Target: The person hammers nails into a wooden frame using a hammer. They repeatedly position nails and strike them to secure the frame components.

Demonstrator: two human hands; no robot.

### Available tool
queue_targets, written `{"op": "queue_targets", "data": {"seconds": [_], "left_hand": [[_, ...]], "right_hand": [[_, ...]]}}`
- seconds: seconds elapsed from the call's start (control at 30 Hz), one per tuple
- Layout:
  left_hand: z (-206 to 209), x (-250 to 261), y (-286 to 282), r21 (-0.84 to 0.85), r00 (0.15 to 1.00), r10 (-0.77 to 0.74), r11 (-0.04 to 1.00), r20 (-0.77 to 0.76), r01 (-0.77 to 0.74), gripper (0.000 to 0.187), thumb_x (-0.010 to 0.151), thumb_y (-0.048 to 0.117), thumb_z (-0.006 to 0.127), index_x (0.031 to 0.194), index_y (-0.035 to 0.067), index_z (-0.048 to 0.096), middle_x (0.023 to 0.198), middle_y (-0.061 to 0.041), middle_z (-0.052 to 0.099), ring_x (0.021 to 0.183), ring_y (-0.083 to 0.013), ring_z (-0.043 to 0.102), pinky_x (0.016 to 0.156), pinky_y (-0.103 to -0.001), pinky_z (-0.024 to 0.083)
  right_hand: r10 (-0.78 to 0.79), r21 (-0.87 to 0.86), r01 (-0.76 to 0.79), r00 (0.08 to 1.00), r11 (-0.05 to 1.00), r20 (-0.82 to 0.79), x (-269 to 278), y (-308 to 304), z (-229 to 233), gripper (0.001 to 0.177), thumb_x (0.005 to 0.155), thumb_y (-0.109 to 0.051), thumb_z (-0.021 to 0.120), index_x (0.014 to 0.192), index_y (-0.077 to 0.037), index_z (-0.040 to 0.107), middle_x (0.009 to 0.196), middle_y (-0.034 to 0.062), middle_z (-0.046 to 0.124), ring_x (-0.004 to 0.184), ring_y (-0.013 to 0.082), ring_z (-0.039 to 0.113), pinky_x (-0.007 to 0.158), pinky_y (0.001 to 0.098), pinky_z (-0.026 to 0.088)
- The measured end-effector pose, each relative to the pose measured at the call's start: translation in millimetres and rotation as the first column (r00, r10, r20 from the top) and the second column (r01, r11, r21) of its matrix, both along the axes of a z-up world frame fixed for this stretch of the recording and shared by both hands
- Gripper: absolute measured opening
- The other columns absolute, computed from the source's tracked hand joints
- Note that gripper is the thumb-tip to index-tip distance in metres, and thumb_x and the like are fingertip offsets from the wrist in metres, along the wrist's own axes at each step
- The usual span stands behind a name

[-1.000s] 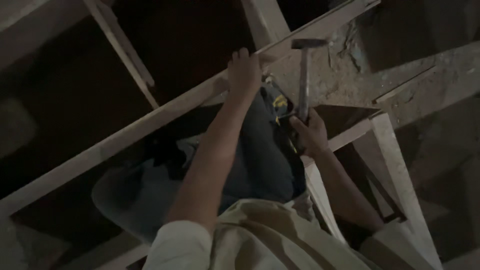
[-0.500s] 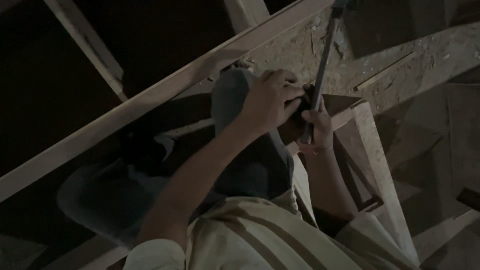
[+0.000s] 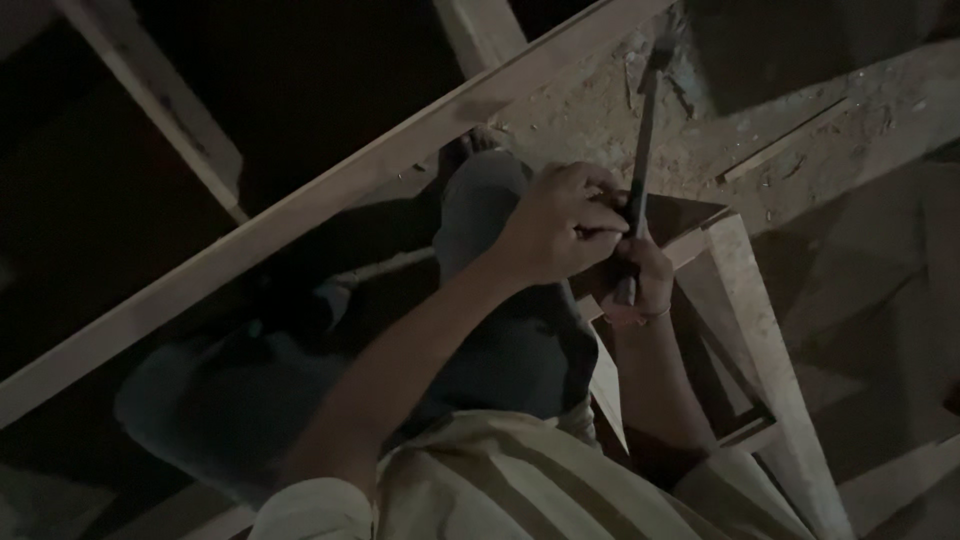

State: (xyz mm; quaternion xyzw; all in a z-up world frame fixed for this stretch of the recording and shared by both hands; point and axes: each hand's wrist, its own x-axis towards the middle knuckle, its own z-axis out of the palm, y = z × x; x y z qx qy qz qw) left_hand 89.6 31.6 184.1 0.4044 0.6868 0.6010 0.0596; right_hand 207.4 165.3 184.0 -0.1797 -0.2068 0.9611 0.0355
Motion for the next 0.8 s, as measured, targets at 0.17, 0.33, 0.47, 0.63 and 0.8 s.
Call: {"op": "queue_targets", "data": {"seconds": [0.17, 0.33, 0.47, 0.63, 0.8], "left_hand": [[-3, 0, 8, -0.045, 0.993, -0.027, 0.998, 0.115, 0.032, 0.006, 0.086, 0.016, 0.078, 0.09, 0.011, 0.079, 0.103, -0.009, 0.065, 0.099, -0.0278, 0.064, 0.092, -0.046, 0.052], [-3, -4, 12, -0.179, 0.927, -0.114, 0.966, 0.358, 0.188, 0.011, 0.097, 0.015, 0.07, 0.099, 0.005, 0.067, 0.098, -0.01, 0.064, 0.089, -0.0301, 0.067, 0.079, -0.042, 0.056], [-2, -6, 20, -0.19, 0.976, -0.125, 0.969, 0.181, 0.159, 0.013, 0.096, 0.016, 0.068, 0.094, 0.006, 0.061, 0.116, -0.017, 0.065, 0.094, -0.0355, 0.067, 0.077, -0.044, 0.055], [-14, -7, 25, -0.408, 0.954, -0.063, 0.894, 0.292, 0.183, 0.014, 0.103, 0.018, 0.064, 0.102, 0.004, 0.06, 0.095, -0.013, 0.066, 0.086, -0.0331, 0.07, 0.074, -0.045, 0.056], [-63, -71, 21, -0.334, 0.96, 0.222, 0.93, 0.17, -0.156, 0.018, 0.099, 0.02, 0.071, 0.099, 0.005, 0.06, 0.085, -0.01, 0.066, 0.075, -0.0225, 0.068, 0.07, -0.038, 0.057]], "right_hand": [[-0.036, -0.006, 0.036, 0.999, 0.999, -0.027, 5, 9, -11, 0.041, 0.097, 0.003, 0.056, 0.138, 0.001, 0.054, 0.129, 0.0209, 0.063, 0.12, 0.0325, 0.068, 0.104, 0.042, 0.058], [-0.102, -0.037, 0.105, 0.993, 0.994, 0.066, 6, 16, -21, 0.039, 0.094, 0.004, 0.057, 0.133, 0.001, 0.054, 0.126, 0.021, 0.062, 0.119, 0.0337, 0.067, 0.107, 0.0434, 0.057], [-0.103, -0.069, 0.105, 0.994, 0.992, 0.032, 5, 22, -27, 0.037, 0.094, 0.005, 0.057, 0.131, 0.002, 0.055, 0.124, 0.0205, 0.062, 0.118, 0.034, 0.066, 0.104, 0.0428, 0.057], [-0.132, 0.063, 0.121, 0.969, 0.991, 0.209, 5, 26, -32, 0.04, 0.085, 0.007, 0.057, 0.124, -0.003, 0.054, 0.116, 0.0156, 0.063, 0.112, 0.0321, 0.067, 0.101, 0.044, 0.059], [-0.221, 0.655, -0.278, 0.789, 0.703, 0.573, 23, 28, -34, 0.046, 0.088, 0.005, 0.073, 0.127, -0.003, 0.051, 0.096, 0.0061, 0.055, 0.08, 0.0197, 0.059, 0.064, 0.0344, 0.053]]}}
